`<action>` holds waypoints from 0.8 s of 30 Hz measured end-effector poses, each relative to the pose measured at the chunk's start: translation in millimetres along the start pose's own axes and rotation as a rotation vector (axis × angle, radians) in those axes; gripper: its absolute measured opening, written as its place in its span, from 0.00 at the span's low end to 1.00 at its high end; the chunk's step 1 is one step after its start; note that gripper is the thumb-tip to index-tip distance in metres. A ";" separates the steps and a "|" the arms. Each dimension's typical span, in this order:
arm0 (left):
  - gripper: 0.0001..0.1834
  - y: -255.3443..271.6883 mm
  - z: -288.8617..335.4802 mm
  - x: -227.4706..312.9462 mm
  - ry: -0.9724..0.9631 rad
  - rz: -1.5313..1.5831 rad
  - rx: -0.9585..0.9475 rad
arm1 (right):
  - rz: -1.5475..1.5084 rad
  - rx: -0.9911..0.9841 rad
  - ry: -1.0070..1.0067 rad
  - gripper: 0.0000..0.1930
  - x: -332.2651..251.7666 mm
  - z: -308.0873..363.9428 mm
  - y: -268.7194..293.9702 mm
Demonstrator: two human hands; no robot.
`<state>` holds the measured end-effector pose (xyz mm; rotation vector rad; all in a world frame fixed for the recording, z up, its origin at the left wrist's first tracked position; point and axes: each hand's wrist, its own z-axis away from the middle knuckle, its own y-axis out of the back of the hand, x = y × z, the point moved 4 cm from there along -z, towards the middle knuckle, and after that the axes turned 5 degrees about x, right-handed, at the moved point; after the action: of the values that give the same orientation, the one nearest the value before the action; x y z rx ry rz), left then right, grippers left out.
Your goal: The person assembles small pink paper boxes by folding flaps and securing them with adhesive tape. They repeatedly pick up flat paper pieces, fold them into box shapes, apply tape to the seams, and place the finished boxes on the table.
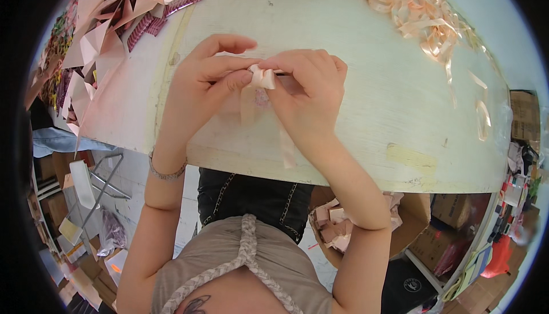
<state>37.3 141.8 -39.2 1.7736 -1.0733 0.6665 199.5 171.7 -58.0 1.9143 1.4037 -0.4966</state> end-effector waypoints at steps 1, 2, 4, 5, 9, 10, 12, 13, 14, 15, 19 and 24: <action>0.07 -0.1 0.4 -2.2 -0.002 0.005 0.001 | -0.018 -0.021 -0.003 0.10 0.4 -0.8 0.7; 0.07 0.1 1.2 -4.7 -0.004 0.011 0.002 | -0.072 -0.046 -0.103 0.11 0.5 -2.4 3.5; 0.07 2.5 3.3 -7.3 0.004 0.017 0.010 | -0.151 -0.113 -0.219 0.11 -3.5 -6.7 8.9; 0.07 3.6 5.9 -7.0 0.015 0.019 0.015 | -0.174 -0.151 -0.241 0.11 -4.4 -6.9 10.8; 0.06 1.7 8.8 -4.4 0.116 0.176 0.112 | -0.340 -0.145 -0.366 0.10 -2.0 -2.2 11.1; 0.05 2.7 12.2 -1.5 0.088 0.125 0.181 | -0.438 -0.088 -0.484 0.10 1.1 0.3 8.5; 0.04 5.1 23.5 2.4 0.035 0.021 0.323 | -0.357 -0.062 -0.368 0.08 8.7 8.2 10.4; 0.05 5.3 29.4 0.7 -0.046 -0.021 0.372 | -0.317 -0.053 -0.310 0.07 10.5 11.1 10.0; 0.05 4.7 36.3 -3.3 -0.126 -0.062 0.421 | -0.318 -0.011 -0.293 0.06 11.1 12.6 9.5; 0.06 3.5 43.4 -6.0 -0.203 -0.102 0.467 | -0.316 0.029 -0.280 0.05 9.1 14.9 7.1; 0.11 -1.3 50.7 -18.8 -0.263 -0.116 0.620 | -0.274 0.158 -0.163 0.05 9.3 23.1 4.0; 0.13 -2.3 58.3 -18.7 -0.304 -0.231 0.641 | -0.194 0.169 -0.105 0.04 11.5 24.6 9.8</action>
<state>29.7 96.5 -79.7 2.5748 -0.8774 0.6520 214.9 159.9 -79.4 1.8608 1.5278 -0.8203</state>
